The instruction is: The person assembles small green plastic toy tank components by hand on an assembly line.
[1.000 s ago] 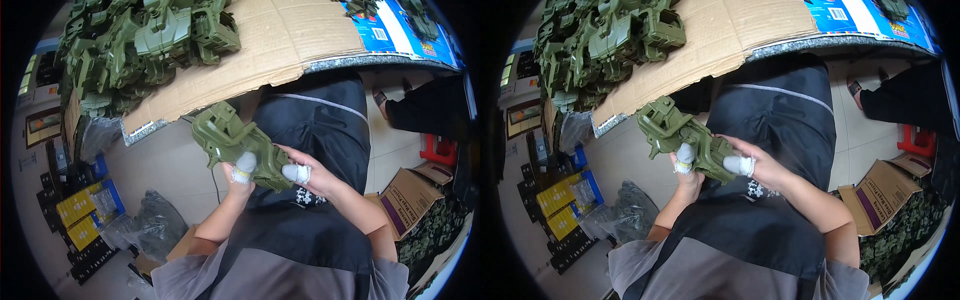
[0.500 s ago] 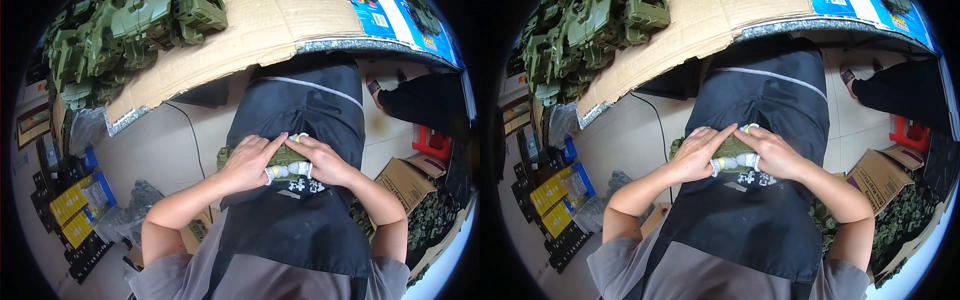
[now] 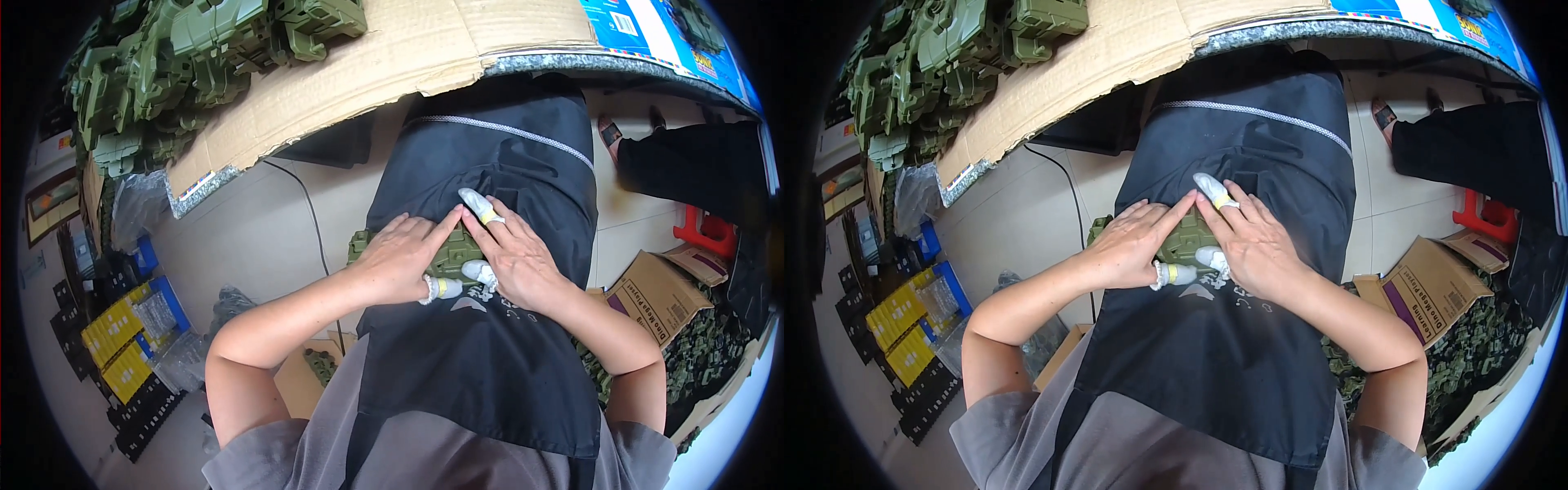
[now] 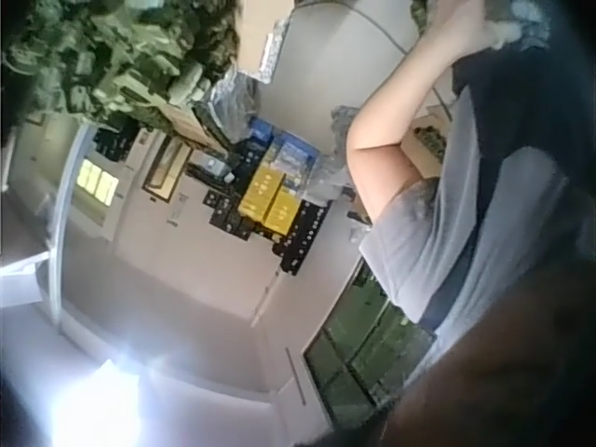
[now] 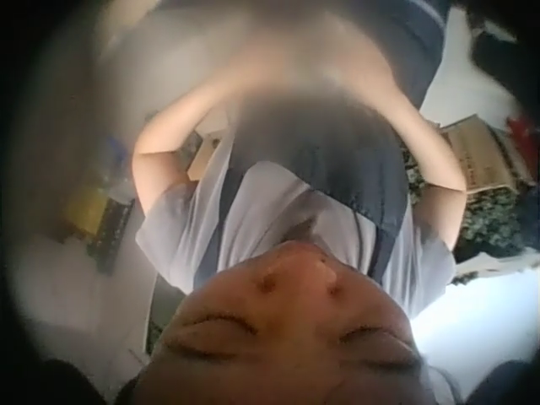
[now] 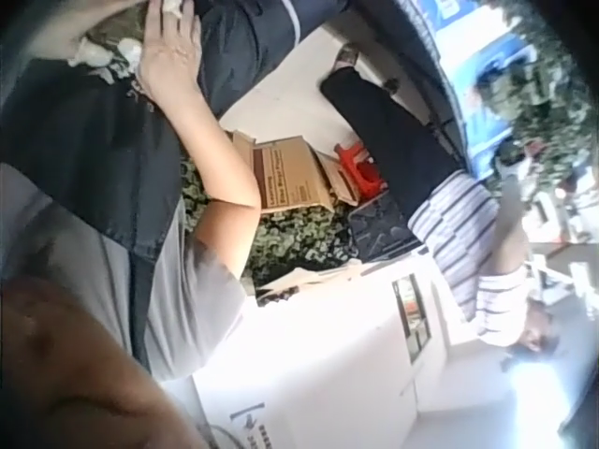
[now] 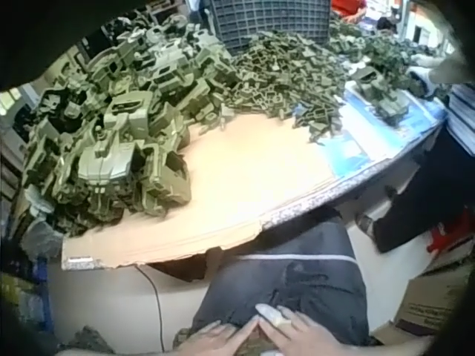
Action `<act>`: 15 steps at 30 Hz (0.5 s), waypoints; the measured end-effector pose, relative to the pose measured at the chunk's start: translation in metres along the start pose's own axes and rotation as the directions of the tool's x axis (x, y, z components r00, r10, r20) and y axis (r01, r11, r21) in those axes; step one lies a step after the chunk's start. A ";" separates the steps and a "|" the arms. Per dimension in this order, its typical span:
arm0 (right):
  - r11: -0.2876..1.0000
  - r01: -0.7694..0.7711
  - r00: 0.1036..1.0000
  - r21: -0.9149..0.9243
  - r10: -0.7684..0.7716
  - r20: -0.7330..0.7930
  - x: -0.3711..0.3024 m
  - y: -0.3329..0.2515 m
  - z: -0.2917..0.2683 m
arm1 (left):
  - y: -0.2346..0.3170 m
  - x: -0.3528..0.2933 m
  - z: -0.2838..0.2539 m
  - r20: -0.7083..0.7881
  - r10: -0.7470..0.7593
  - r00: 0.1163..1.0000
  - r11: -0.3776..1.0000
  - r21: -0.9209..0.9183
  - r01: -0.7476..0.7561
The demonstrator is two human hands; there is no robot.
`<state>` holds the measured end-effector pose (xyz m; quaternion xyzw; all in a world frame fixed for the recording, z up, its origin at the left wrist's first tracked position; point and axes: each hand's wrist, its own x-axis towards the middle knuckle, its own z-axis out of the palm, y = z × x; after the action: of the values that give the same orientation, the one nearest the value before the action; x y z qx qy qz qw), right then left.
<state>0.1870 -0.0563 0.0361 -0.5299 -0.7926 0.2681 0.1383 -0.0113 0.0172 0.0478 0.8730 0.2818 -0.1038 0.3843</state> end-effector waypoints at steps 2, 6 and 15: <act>0.991 -0.070 0.997 0.111 0.065 0.050 -0.003 0.001 0.006 | 0.000 0.005 -0.007 0.138 -0.045 0.989 0.998 -0.045 0.052; 0.905 -0.182 0.983 0.385 0.157 0.096 -0.003 0.012 0.018 | -0.013 0.012 -0.003 0.147 -0.014 0.989 0.994 -0.108 0.030; 0.760 -0.296 0.954 0.579 0.213 0.209 0.004 0.019 0.020 | -0.011 0.012 -0.006 0.166 -0.056 0.984 0.996 -0.061 0.067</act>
<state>0.1906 -0.0528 0.0088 -0.5419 -0.5931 0.5572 0.2101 -0.0082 0.0320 0.0403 0.8390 0.2792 -0.1779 0.4318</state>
